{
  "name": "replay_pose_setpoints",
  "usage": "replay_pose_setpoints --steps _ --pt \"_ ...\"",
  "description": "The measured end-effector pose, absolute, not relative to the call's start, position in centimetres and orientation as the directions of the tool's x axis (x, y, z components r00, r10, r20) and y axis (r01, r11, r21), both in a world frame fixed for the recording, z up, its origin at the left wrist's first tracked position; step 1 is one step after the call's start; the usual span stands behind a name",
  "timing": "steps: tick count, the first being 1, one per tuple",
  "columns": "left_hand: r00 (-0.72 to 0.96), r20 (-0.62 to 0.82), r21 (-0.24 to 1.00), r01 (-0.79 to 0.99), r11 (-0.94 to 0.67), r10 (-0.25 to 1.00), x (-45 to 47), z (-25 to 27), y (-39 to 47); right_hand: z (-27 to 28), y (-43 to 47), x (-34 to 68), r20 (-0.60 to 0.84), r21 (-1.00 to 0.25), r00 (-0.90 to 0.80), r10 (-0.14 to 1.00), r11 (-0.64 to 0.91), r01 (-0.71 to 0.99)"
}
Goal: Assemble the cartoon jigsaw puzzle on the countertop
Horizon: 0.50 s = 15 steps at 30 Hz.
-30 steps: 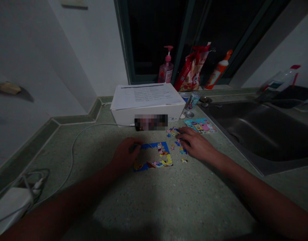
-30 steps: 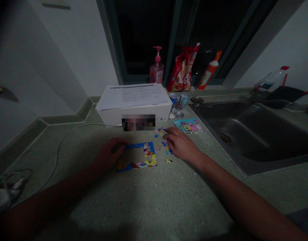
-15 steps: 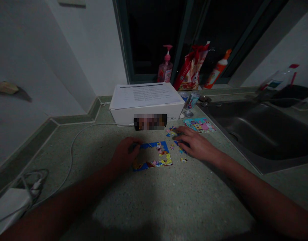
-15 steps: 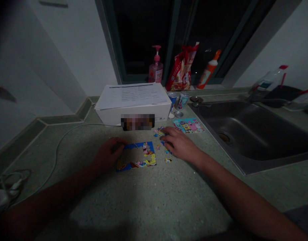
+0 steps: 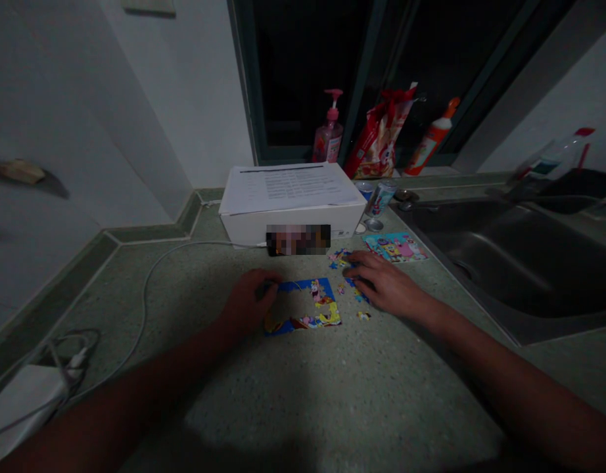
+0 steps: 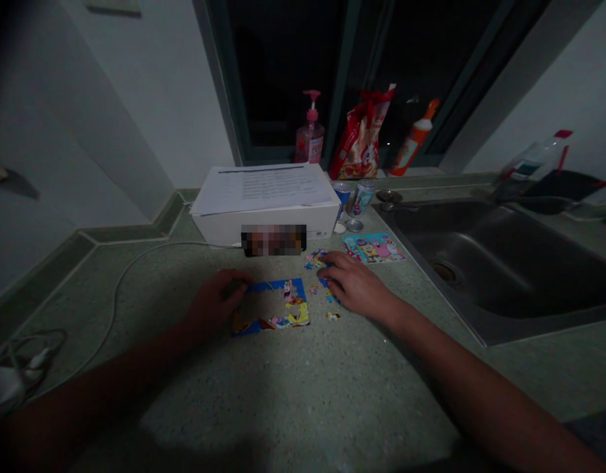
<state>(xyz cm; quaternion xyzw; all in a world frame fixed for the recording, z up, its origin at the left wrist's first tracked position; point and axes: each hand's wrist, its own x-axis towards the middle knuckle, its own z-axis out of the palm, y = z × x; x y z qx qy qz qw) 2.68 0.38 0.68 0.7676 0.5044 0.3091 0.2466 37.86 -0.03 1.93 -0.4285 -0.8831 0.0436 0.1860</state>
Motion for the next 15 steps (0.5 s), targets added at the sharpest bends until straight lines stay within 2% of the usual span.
replay_pose_setpoints --steps 15 --pt "0.286 0.227 0.706 0.61 -0.36 0.931 2.65 0.44 0.4 2.07 -0.13 37.7 0.283 -0.26 -0.548 0.787 0.613 0.746"
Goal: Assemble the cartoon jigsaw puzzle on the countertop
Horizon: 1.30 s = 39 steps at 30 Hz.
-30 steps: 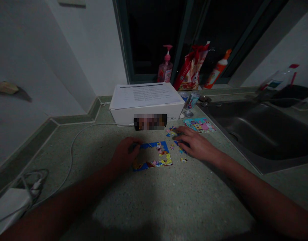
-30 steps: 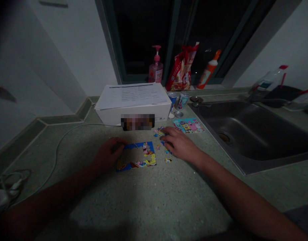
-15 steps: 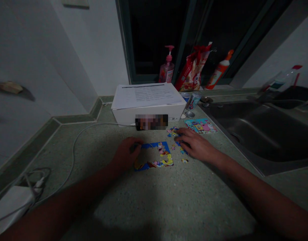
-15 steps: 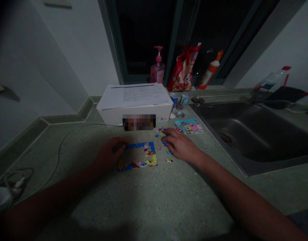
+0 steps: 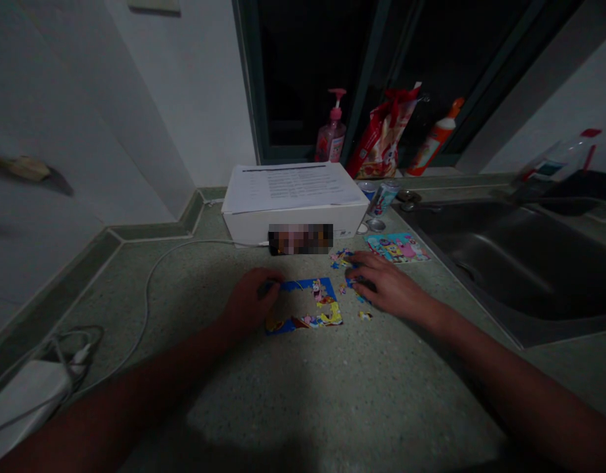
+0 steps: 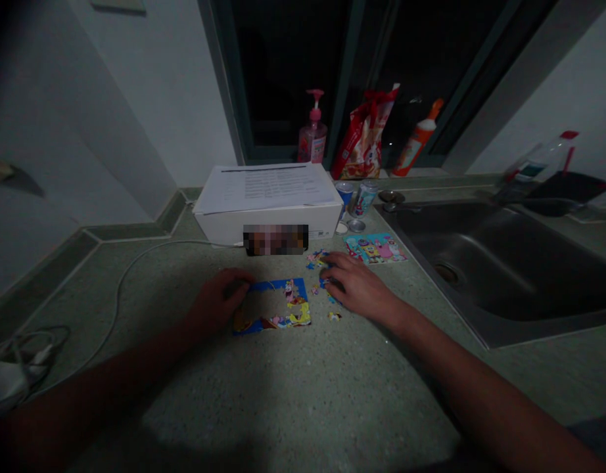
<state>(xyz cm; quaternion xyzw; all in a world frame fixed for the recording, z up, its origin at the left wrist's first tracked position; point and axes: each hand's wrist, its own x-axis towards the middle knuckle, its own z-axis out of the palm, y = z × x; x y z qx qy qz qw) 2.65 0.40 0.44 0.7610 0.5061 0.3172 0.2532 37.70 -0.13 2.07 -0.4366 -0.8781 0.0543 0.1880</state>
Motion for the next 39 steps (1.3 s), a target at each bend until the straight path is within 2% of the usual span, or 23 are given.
replay_pose_setpoints --steps 11,19,39 --pt "0.301 0.229 0.675 0.637 -0.374 0.926 2.8 0.6 0.3 1.6 -0.3 37.4 0.316 -0.297 -0.52 0.793 0.604 0.74" --pt "0.294 0.233 0.689 0.623 -0.371 0.927 2.7 0.5 0.4 0.9 -0.2 37.5 0.327 -0.237 -0.538 0.777 0.618 0.749" --pt "0.287 0.237 0.688 0.625 -0.369 0.928 2.8 0.5 0.2 0.3 0.2 37.4 0.325 -0.321 -0.492 0.808 0.584 0.746"
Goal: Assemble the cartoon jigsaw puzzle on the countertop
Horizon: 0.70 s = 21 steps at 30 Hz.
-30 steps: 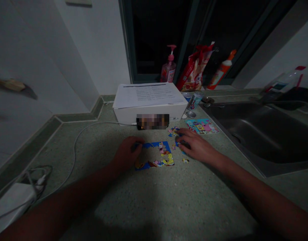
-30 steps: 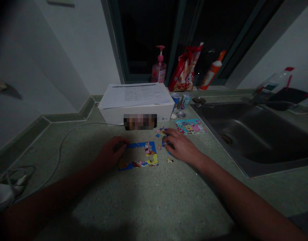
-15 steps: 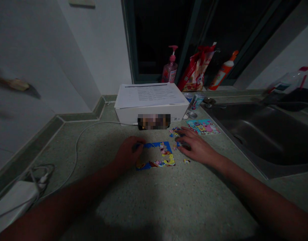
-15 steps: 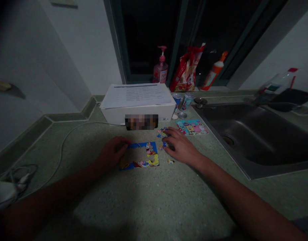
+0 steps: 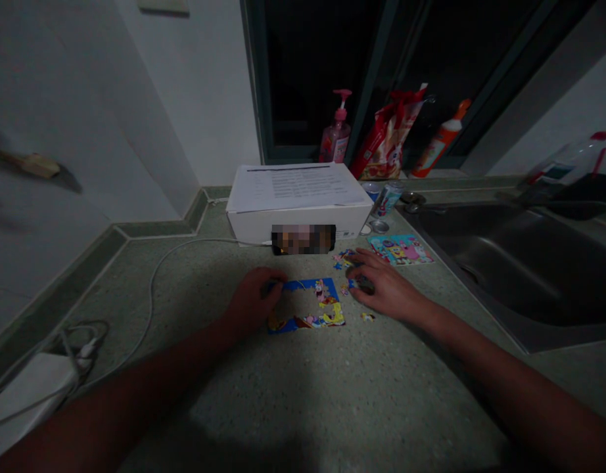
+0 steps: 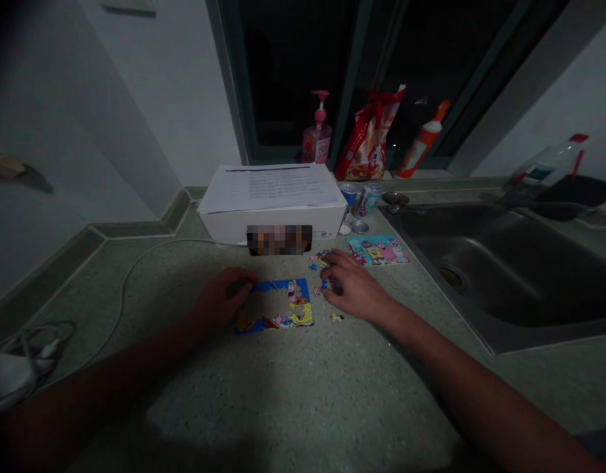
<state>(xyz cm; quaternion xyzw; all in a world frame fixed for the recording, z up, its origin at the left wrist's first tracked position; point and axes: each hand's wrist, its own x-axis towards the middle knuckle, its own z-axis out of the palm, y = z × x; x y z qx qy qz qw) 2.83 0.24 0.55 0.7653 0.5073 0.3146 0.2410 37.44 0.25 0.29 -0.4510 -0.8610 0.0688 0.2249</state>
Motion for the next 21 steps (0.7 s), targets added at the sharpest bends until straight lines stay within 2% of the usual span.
replay_pose_setpoints --steps 21 --pt "0.291 0.237 0.687 0.624 -0.372 0.927 2.71 0.16 0.49 0.88 0.02 36.96 0.388 -0.326 -0.502 0.773 0.624 0.71"
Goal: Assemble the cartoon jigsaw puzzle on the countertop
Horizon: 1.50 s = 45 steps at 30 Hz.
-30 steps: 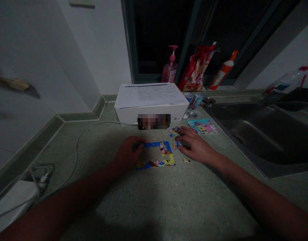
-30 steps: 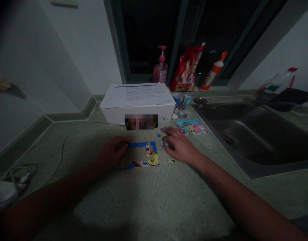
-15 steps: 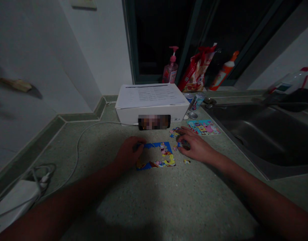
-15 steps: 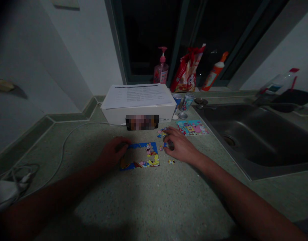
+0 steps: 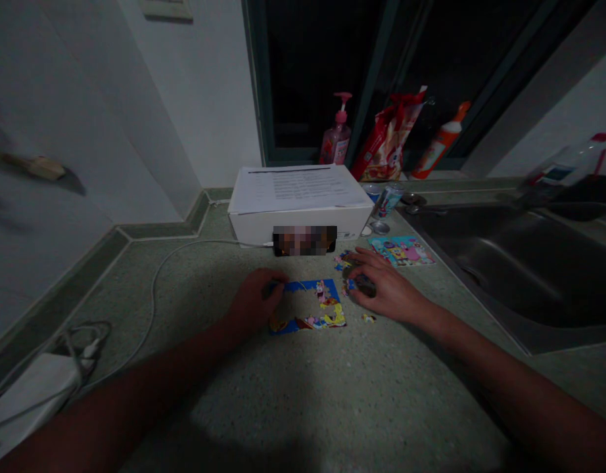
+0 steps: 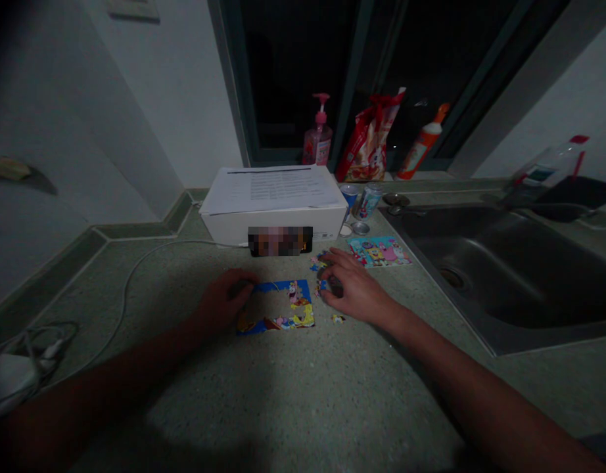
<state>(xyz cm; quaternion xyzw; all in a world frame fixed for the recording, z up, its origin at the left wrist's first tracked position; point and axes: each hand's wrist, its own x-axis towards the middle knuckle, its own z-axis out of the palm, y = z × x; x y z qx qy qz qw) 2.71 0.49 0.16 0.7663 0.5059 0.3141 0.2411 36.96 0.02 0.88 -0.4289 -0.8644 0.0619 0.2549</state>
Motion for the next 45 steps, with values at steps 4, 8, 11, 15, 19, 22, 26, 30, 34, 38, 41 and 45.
replay_pose_setpoints --steps 4,8,11,15,19,22,26,30,34,38,41,45 --pt "0.297 0.239 0.694 0.613 -0.376 0.925 2.7 -0.1 0.6 1.2 -0.2 36.4 0.401 -0.351 -0.497 0.77 0.63 0.693" --pt "0.291 0.254 0.696 0.607 -0.383 0.922 2.6 -0.3 0.6 2.1 -0.2 35.5 0.383 -0.367 -0.509 0.771 0.632 0.682" --pt "0.287 0.264 0.692 0.608 -0.388 0.921 2.6 -0.2 0.5 2.9 -0.1 34.7 0.367 -0.347 -0.536 0.761 0.646 0.68" --pt "0.292 0.252 0.689 0.616 -0.383 0.923 2.7 0.1 0.4 3.3 0.0 33.7 0.353 -0.34 -0.559 0.75 0.659 0.671" --pt "0.293 0.237 0.694 0.617 -0.372 0.926 2.8 0.5 0.4 2.5 0.0 33.0 0.37 -0.378 -0.557 0.743 0.669 0.64" --pt "0.292 0.227 0.7 0.615 -0.364 0.929 2.9 0.5 0.4 1.6 -0.1 32.9 0.399 -0.395 -0.559 0.727 0.686 0.611" --pt "0.282 0.227 0.698 0.621 -0.358 0.932 2.8 0.3 0.5 0.8 -0.3 33.3 0.415 -0.409 -0.537 0.735 0.678 0.611" --pt "0.275 0.235 0.697 0.621 -0.359 0.932 2.8 0.2 0.5 0.4 -0.4 33.5 0.423 -0.402 -0.536 0.731 0.681 0.612" --pt "0.28 0.23 0.699 0.619 -0.358 0.932 2.7 0.2 0.5 0.3 -0.4 33.5 0.425 -0.396 -0.545 0.723 0.69 0.606" --pt "0.288 0.233 0.702 0.611 -0.365 0.929 2.7 0.1 0.5 0.2 -0.4 33.5 0.422 -0.391 -0.547 0.723 0.689 0.61" --pt "0.286 0.225 0.698 0.619 -0.359 0.931 2.7 0.1 0.5 0.3 -0.4 33.5 0.414 -0.381 -0.555 0.722 0.691 0.614" --pt "0.286 0.223 0.705 0.614 -0.357 0.932 2.7 0.3 0.4 0.3 -0.4 33.6 0.425 -0.38 -0.548 0.72 0.692 0.614"
